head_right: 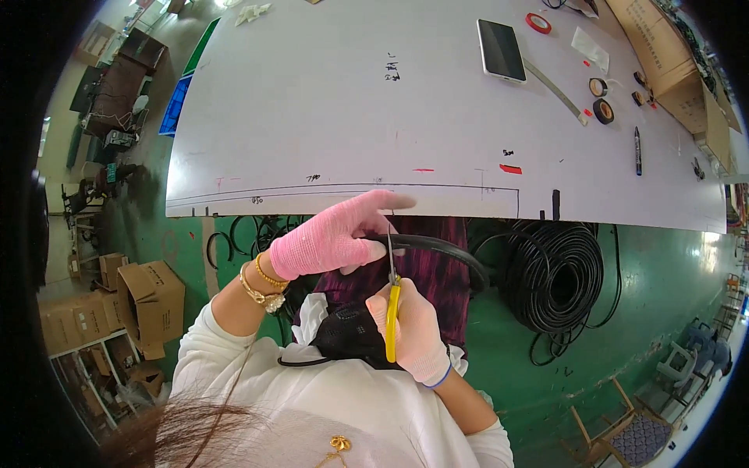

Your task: Cutting black rubber cables to a specific length using a pair of scissors on a workbench.

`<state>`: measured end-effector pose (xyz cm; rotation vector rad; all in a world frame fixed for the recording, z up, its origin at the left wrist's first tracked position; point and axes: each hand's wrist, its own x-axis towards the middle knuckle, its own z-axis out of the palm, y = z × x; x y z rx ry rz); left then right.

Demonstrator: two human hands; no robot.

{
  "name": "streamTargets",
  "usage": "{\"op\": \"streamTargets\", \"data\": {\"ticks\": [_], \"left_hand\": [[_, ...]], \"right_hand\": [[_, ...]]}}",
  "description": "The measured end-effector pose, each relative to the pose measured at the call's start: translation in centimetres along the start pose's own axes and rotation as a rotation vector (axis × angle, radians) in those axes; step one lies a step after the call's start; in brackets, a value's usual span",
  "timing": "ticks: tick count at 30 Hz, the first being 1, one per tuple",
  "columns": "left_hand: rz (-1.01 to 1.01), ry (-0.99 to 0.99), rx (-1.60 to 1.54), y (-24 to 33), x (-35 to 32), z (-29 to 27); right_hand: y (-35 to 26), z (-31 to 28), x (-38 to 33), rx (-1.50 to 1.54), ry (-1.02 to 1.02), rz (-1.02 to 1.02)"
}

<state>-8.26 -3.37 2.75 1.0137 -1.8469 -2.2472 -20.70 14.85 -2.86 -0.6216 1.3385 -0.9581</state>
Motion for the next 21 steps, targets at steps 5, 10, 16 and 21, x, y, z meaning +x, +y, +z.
{"op": "streamTargets", "data": {"ticks": [5,10,16,21], "left_hand": [[-0.058,-0.260,-0.200,0.8,0.9,-1.1],[-0.105,-0.356,-0.253,1.0,1.3,-1.5],[-0.111,-0.372,-0.217,0.3,1.8,-1.4],[0.036,-0.273,-0.100,-0.8,1.2,-2.3]], "right_hand": [[-1.7,0.2,-0.6,0.060,0.026,0.089],[-3.1,0.4,-1.1,0.100,0.045,0.181],[-3.4,-0.5,-1.2,0.047,0.019,0.266],[-0.2,-3.2,-3.5,-0.183,0.423,-0.509]]}}
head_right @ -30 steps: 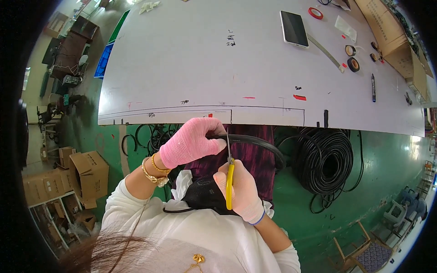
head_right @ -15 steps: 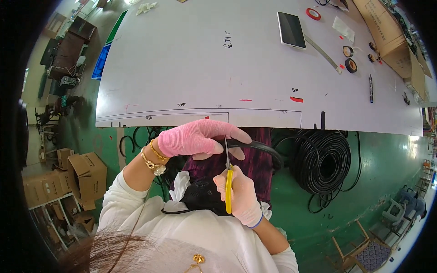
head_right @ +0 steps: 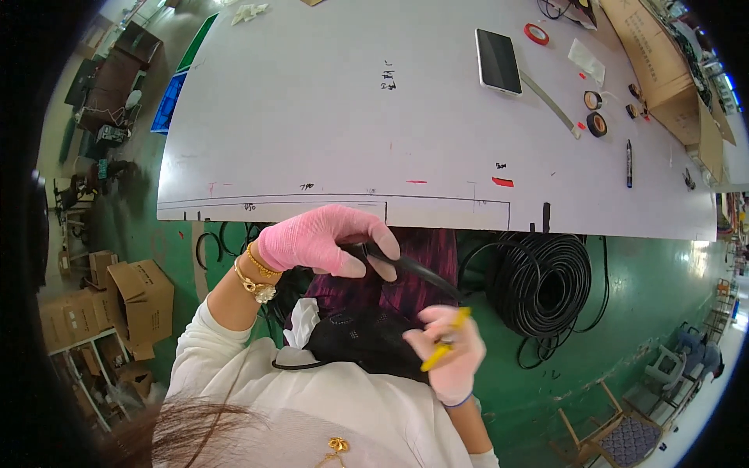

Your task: Cutting black rubber cables to a specific length using a pair of scissors on a workbench.

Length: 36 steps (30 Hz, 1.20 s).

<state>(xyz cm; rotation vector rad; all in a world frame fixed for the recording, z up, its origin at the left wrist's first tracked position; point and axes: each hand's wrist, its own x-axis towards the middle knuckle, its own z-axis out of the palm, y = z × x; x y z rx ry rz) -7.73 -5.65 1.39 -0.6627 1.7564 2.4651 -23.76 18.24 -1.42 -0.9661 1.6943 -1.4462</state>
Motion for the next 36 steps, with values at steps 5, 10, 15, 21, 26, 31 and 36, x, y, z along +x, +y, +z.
{"op": "streamTargets", "data": {"ticks": [5,10,15,21,26,31,36], "left_hand": [[0.024,-0.010,-0.029,1.0,-2.4,1.4],[-0.147,0.799,0.048,-2.1,-11.6,-2.2],[0.300,1.013,0.702,-4.9,-12.8,2.8],[0.561,0.769,-0.394,-4.4,-9.4,6.3],[0.680,1.203,-0.672,-3.7,-16.1,-0.9],[0.852,1.767,-0.248,-10.5,-23.2,-10.6],[0.555,1.724,-0.640,-15.5,-23.9,-15.6]], "right_hand": [[-1.8,-0.9,4.9,-0.343,-0.197,0.110],[-4.4,-0.7,6.6,-0.432,-0.380,-0.065],[-6.8,4.6,7.1,-0.467,-0.465,-0.291],[-6.3,10.3,6.6,-0.621,-0.510,-0.464],[-4.9,11.6,8.5,-0.838,-0.596,-0.504],[-5.9,13.7,10.9,-0.865,-0.642,-0.645],[-5.7,17.3,13.5,-0.995,-0.812,-0.745]]}}
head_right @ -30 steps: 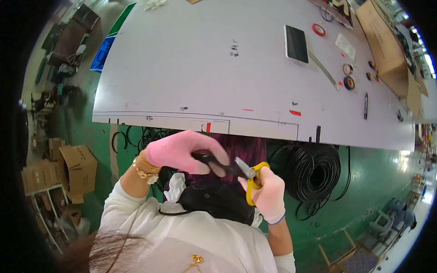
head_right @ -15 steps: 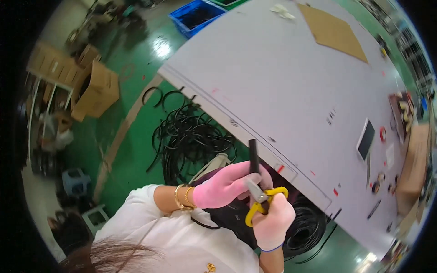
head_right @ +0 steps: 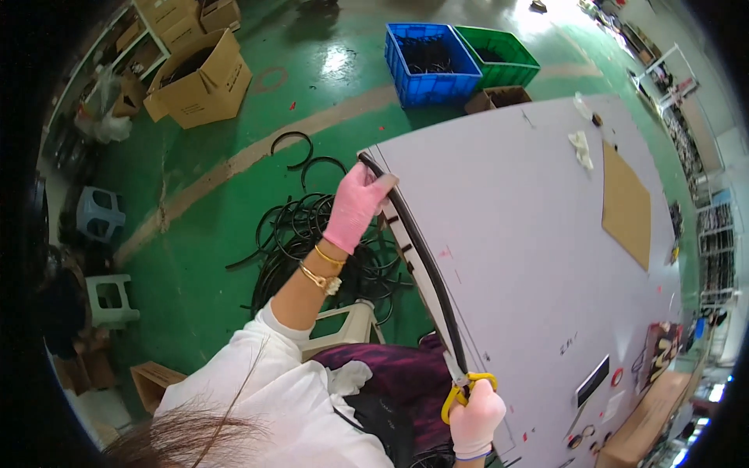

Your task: Cutting black rubber cables to a specific length using a pair of scissors on a workbench.

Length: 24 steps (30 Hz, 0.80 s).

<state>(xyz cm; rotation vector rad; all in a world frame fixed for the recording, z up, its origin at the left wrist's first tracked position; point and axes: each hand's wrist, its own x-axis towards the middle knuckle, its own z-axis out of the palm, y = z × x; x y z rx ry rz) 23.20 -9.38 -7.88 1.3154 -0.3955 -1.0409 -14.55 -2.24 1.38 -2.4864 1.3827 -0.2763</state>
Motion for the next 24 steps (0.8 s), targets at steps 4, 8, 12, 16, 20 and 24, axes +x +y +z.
{"op": "streamTargets", "data": {"ticks": [4,8,12,16,20,24], "left_hand": [[0.803,0.641,0.850,-1.2,0.2,3.2],[0.815,0.320,1.178,-1.5,0.8,3.6],[0.730,-0.168,1.246,0.9,1.2,2.7],[0.862,-0.181,1.198,1.4,3.4,1.5],[0.813,-0.220,1.234,2.0,4.1,1.2],[0.805,-0.223,1.260,2.3,4.1,1.2]], "right_hand": [[0.7,1.4,0.8,-0.022,-0.031,-0.041],[-0.4,1.4,1.9,-0.036,-0.081,-0.071],[0.0,0.9,2.1,0.047,-0.189,-0.112],[0.0,0.4,2.3,0.055,-0.240,-0.115],[-0.3,0.6,3.0,0.039,-0.294,-0.109],[-1.2,0.4,3.7,0.087,-0.295,-0.078]]}}
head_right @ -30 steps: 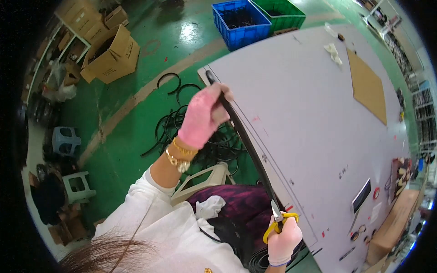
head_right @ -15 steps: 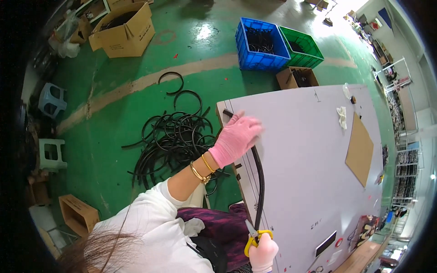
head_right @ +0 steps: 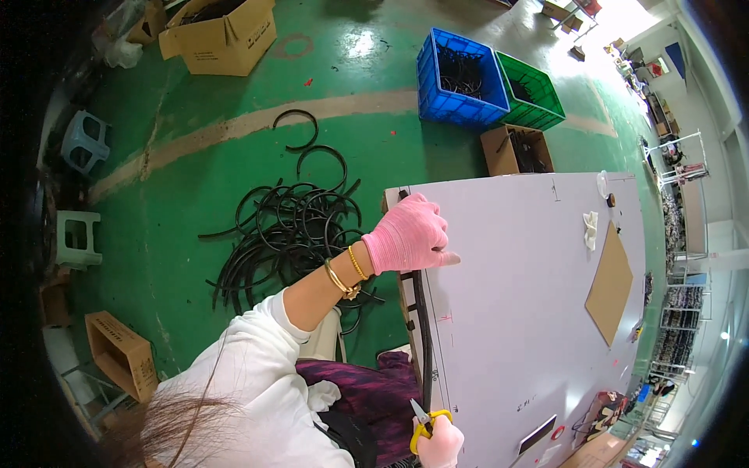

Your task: Cutting black rubber cables to a specific length using a pair of scissors on a workbench.

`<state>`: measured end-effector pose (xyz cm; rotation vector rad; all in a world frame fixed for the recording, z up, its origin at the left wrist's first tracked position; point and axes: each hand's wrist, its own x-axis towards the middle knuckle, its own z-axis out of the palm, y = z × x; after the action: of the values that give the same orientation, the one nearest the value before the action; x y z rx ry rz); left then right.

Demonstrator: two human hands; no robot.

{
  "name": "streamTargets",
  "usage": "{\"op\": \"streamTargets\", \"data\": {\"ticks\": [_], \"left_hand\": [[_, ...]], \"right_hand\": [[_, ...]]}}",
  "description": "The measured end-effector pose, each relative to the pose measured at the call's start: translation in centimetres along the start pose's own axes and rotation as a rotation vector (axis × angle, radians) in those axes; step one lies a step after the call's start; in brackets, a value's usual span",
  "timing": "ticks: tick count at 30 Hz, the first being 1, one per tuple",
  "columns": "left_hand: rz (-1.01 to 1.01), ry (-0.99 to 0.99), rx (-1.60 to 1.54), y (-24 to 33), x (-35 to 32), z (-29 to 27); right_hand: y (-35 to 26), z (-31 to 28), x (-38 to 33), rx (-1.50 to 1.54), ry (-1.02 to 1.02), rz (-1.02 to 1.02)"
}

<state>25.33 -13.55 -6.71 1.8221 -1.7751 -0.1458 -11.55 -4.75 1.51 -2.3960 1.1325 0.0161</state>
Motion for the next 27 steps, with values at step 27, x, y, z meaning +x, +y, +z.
{"op": "streamTargets", "data": {"ticks": [27], "left_hand": [[0.038,0.208,-0.072,-1.7,0.3,1.1]], "right_hand": [[0.2,0.0,0.8,-0.005,-0.054,0.135]]}}
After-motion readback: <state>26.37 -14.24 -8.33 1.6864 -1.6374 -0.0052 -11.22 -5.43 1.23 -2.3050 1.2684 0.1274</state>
